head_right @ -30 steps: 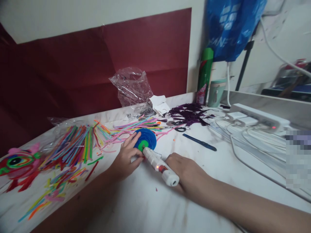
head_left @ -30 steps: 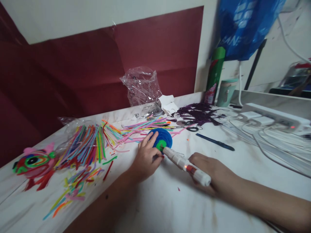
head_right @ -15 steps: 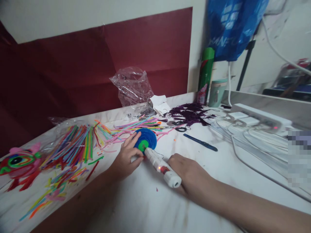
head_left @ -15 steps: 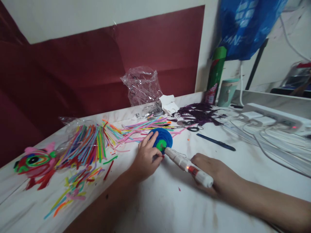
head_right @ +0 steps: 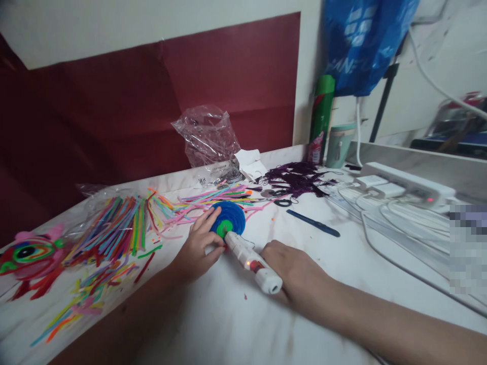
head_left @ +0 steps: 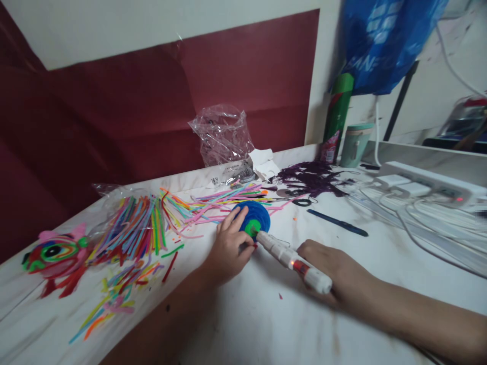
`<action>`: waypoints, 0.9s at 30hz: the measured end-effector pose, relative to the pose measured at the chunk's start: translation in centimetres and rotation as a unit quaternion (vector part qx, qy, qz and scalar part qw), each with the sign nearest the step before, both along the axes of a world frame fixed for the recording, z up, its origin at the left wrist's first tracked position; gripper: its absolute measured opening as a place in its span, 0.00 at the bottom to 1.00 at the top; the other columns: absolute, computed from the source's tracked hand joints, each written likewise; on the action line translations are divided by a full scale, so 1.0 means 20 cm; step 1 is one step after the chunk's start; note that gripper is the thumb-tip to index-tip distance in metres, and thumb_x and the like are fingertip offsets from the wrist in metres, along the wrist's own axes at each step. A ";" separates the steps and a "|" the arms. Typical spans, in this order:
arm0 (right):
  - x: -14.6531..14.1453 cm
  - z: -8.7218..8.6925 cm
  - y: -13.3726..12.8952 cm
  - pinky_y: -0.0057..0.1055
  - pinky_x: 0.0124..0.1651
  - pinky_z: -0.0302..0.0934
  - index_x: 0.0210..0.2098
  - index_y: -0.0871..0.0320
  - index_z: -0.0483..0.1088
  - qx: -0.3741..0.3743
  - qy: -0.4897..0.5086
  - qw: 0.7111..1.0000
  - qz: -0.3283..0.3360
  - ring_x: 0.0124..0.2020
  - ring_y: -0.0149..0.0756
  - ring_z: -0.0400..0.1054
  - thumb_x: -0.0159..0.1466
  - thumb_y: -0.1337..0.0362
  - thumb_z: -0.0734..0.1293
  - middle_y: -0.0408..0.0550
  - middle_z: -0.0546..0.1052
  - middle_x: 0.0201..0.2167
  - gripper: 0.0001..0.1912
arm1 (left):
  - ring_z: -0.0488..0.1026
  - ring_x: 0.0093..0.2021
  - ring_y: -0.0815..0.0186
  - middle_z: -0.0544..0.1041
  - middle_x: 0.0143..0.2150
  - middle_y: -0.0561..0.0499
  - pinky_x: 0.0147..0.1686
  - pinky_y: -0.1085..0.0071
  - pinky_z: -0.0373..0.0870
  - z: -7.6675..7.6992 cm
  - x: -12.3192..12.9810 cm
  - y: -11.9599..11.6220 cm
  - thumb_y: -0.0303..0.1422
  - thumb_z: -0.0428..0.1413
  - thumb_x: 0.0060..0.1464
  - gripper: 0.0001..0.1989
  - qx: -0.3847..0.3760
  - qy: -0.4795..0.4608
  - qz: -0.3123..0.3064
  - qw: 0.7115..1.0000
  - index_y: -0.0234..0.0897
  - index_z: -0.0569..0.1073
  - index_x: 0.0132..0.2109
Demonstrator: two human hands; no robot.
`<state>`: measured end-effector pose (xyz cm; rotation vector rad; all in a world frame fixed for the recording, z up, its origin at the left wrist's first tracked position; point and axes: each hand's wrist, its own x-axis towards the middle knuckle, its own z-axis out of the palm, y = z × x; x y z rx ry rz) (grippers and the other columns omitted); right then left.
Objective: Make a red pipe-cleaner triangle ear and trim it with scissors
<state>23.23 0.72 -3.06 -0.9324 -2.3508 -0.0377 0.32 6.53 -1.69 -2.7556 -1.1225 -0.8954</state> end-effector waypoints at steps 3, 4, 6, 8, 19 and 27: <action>0.00 0.00 0.00 0.26 0.23 0.55 0.24 0.57 0.57 0.000 0.004 1.000 0.003 0.22 0.31 0.60 0.57 0.72 0.56 0.46 0.65 0.21 0.06 | 0.47 0.63 0.54 0.56 0.63 0.40 0.54 0.51 0.53 0.00 0.00 0.00 0.26 0.53 0.47 0.04 0.000 0.000 0.000 1.000 0.36 0.72 0.27; 0.00 0.00 0.00 0.26 0.24 0.55 0.24 0.57 0.57 0.002 0.004 1.000 0.011 0.22 0.31 0.60 0.57 0.71 0.57 0.45 0.65 0.21 0.06 | 0.47 0.63 0.54 0.55 0.63 0.40 0.54 0.51 0.53 0.00 0.00 0.00 0.25 0.53 0.47 0.04 0.001 -0.001 -0.002 1.000 0.36 0.71 0.27; 0.01 0.01 0.00 0.26 0.24 0.55 0.24 0.57 0.57 0.004 0.003 1.000 0.025 0.23 0.32 0.60 0.57 0.70 0.57 0.46 0.66 0.21 0.06 | 0.47 0.63 0.54 0.55 0.63 0.40 0.54 0.52 0.52 -0.01 0.00 0.00 0.25 0.53 0.47 0.04 0.002 -0.005 -0.003 1.000 0.36 0.71 0.27; 0.05 0.03 -0.01 0.27 0.25 0.56 0.24 0.57 0.57 -0.003 -0.002 1.000 0.016 0.24 0.33 0.61 0.57 0.71 0.55 0.47 0.67 0.22 0.07 | 0.47 0.63 0.54 0.55 0.63 0.41 0.55 0.52 0.52 -0.01 -0.01 0.00 0.25 0.53 0.47 0.05 -0.001 -0.012 0.000 1.000 0.36 0.72 0.27; 0.34 -0.12 0.10 0.34 0.31 0.60 0.34 0.60 0.65 0.075 -0.161 0.980 -0.090 0.29 0.40 0.66 0.56 0.69 0.58 0.52 0.71 0.28 0.07 | 0.48 0.63 0.55 0.58 0.62 0.43 0.56 0.53 0.52 -0.01 -0.02 0.00 0.24 0.53 0.45 0.05 -0.042 -0.083 0.004 0.996 0.37 0.71 0.26; 0.39 -0.04 0.09 0.38 0.41 0.64 0.42 0.62 0.68 -0.004 -0.157 0.987 -0.035 0.42 0.44 0.68 0.55 0.65 0.62 0.58 0.73 0.40 0.15 | 0.56 0.60 0.57 0.64 0.58 0.43 0.57 0.55 0.52 0.01 -0.03 0.03 0.27 0.54 0.45 0.04 -0.129 -0.208 0.042 0.969 0.38 0.70 0.25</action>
